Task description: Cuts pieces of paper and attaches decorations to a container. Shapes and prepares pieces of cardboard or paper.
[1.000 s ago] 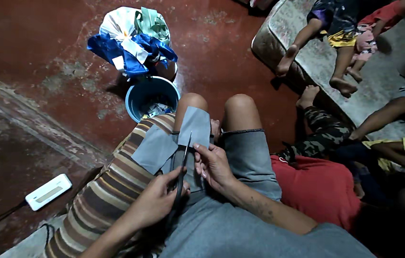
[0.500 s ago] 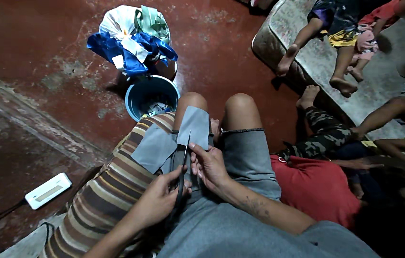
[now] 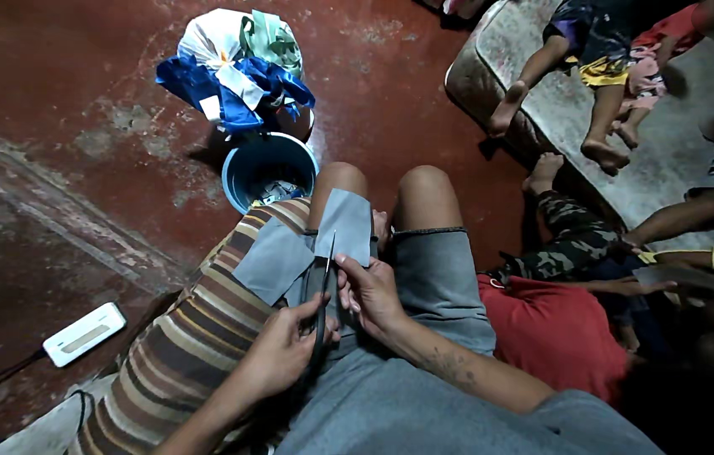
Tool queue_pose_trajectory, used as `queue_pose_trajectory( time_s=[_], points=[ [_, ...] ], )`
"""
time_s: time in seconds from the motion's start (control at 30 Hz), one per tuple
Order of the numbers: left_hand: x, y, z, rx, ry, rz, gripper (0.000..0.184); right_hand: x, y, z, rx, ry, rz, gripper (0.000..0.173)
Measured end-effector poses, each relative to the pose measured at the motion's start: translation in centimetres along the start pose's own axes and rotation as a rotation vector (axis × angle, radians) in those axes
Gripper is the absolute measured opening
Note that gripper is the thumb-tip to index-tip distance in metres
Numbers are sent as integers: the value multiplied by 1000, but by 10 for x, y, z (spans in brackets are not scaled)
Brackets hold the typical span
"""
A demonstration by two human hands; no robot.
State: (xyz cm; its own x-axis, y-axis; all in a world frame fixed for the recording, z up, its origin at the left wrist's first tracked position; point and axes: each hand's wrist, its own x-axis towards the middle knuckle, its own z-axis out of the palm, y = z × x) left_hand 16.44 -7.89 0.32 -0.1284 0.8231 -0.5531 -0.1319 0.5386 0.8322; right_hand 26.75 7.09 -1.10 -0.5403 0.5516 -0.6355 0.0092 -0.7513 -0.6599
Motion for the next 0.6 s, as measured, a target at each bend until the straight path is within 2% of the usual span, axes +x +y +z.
queue_pose_trajectory(
  time_s=[0.23, 0.43, 0.6],
  points=[
    [0, -1, -4, 79, -37, 23, 52, 1, 0, 0, -4, -7, -8, 14],
    [3, 8, -2, 129, -45, 0, 44, 0, 0, 1, -2, -21, -2, 16],
    [1, 3, -2, 106, -25, 7, 51, 0, -2, 1, 15, -16, 14, 15]
  ],
)
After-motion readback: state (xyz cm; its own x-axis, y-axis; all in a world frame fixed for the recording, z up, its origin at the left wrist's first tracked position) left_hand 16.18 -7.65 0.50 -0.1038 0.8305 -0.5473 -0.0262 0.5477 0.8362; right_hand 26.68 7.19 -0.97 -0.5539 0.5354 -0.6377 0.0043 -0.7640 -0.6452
